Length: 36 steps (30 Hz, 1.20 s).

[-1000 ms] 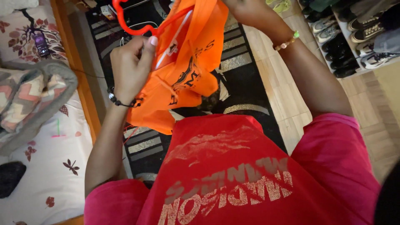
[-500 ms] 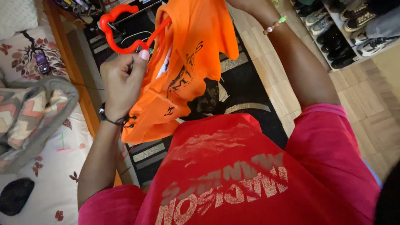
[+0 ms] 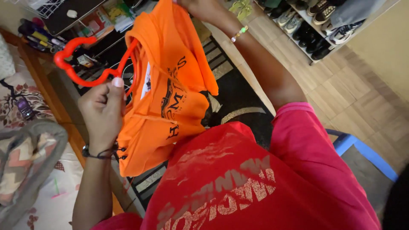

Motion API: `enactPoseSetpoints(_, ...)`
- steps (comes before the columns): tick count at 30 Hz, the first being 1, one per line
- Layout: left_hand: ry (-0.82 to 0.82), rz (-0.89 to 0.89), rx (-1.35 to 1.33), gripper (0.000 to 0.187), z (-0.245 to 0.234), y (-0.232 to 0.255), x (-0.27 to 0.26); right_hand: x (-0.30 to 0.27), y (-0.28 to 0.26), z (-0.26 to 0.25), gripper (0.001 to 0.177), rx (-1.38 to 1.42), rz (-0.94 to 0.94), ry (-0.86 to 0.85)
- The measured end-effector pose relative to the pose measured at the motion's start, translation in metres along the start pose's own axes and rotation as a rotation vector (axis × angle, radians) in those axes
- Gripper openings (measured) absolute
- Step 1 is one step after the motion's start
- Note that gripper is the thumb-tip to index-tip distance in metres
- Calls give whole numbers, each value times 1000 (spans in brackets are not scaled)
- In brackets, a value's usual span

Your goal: Hanging clothes on hangers and placing them on a closet rod.

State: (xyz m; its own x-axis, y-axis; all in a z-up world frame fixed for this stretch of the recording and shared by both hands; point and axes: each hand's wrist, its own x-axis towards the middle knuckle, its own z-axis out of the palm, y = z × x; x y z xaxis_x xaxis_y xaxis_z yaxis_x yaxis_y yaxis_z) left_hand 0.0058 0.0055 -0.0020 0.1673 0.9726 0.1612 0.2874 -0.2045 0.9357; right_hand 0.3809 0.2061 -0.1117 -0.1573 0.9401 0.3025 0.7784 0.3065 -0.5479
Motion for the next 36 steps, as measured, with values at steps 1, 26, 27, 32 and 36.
enactPoseSetpoints(1, -8, 28, 55, 43, 2, -1, 1, -6, -12, -3, 39, 98, -15, -20)
enactPoseSetpoints(26, 24, 439, 398, 15, -2, -40, 2, -87, -180, -105, 37, 219, -558, -181)
enactPoseSetpoints(27, 29, 438, 401, 15, -2, -50, 1, -88, -175, -110, 37, 221, -564, -182)
enactPoseSetpoints(32, 161, 301, 135, 14, 7, -94, -10, -97, -157, -135, 31, 448, -309, -141)
enactPoseSetpoints(36, 291, 365, 113, 22, 29, -97, 2, -97, -141, -147, 25, 539, -89, -59)
